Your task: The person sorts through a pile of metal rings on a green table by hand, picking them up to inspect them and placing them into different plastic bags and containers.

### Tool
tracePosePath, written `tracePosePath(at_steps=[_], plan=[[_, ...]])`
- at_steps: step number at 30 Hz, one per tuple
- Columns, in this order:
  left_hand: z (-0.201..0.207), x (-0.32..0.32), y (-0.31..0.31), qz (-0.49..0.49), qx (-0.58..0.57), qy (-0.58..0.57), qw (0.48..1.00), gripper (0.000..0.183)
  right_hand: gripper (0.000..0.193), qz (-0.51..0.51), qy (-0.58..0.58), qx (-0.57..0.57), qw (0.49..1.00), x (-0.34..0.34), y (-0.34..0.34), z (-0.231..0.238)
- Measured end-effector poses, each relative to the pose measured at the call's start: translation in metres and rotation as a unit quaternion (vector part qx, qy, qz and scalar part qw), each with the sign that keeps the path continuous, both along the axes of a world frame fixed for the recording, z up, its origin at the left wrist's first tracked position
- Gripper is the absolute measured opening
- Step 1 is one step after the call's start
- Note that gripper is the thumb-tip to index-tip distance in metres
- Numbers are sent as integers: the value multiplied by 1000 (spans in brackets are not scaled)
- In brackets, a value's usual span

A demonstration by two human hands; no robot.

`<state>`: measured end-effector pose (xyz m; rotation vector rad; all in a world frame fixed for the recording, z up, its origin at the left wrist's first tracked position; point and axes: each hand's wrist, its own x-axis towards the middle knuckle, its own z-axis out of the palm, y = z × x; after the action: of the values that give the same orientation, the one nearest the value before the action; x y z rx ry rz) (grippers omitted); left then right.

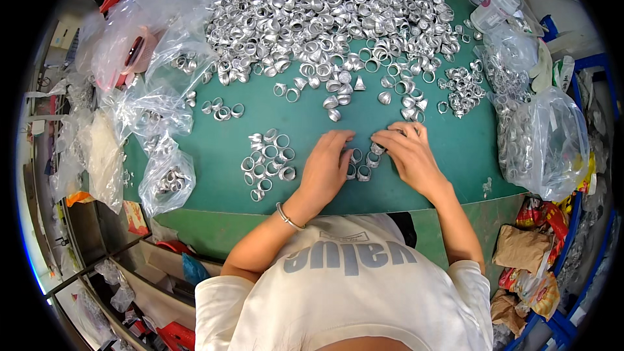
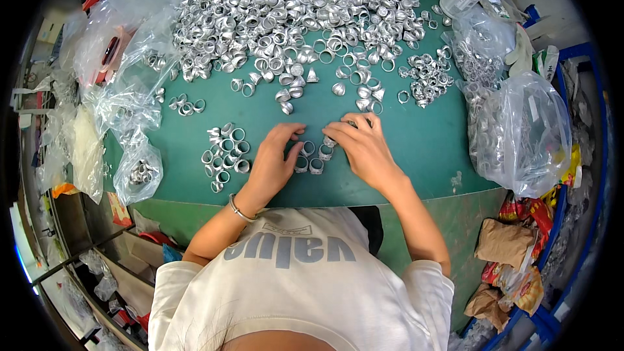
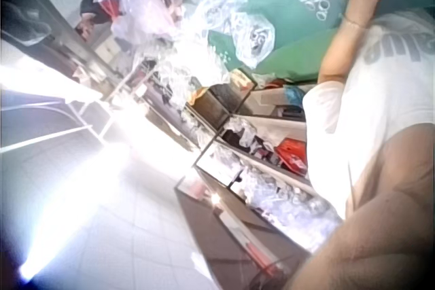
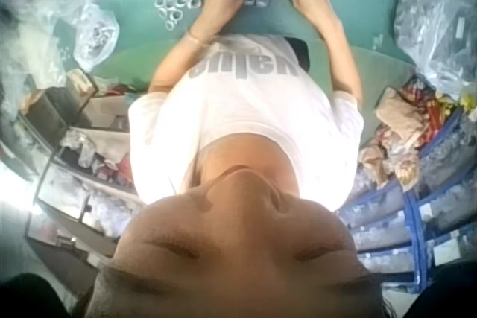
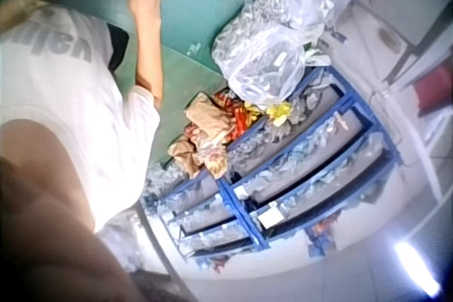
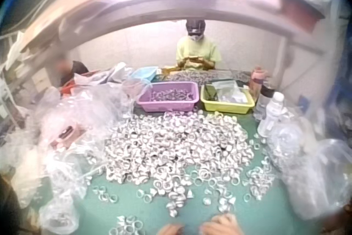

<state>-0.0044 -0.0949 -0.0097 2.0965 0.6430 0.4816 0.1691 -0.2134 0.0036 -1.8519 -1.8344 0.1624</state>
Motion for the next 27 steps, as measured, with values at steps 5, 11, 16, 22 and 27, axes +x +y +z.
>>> tracePosePath(at_steps=[5, 11, 16, 22, 27], plan=[[4, 15, -3, -63, 44, -15, 997, 32, 30, -162, 30, 50, 985, 11, -11, -1], [3, 22, -11, -163, 80, 46, 982, 32, 17, -188, -40, 40, 981, 1, -6, -10], [2, 21, -4, -96, 50, -11, 994, 34, 13, -85, 24, 23, 996, -8, -21, -16], [2, 69, 12, -17, 87, -37, 995, 42, 15, -104, 61, 14, 993, -12, -11, -9], [3, 95, 18, -43, 92, 1, 995, 39, 16, -46, 64, -16, 997, -15, -12, -11]])
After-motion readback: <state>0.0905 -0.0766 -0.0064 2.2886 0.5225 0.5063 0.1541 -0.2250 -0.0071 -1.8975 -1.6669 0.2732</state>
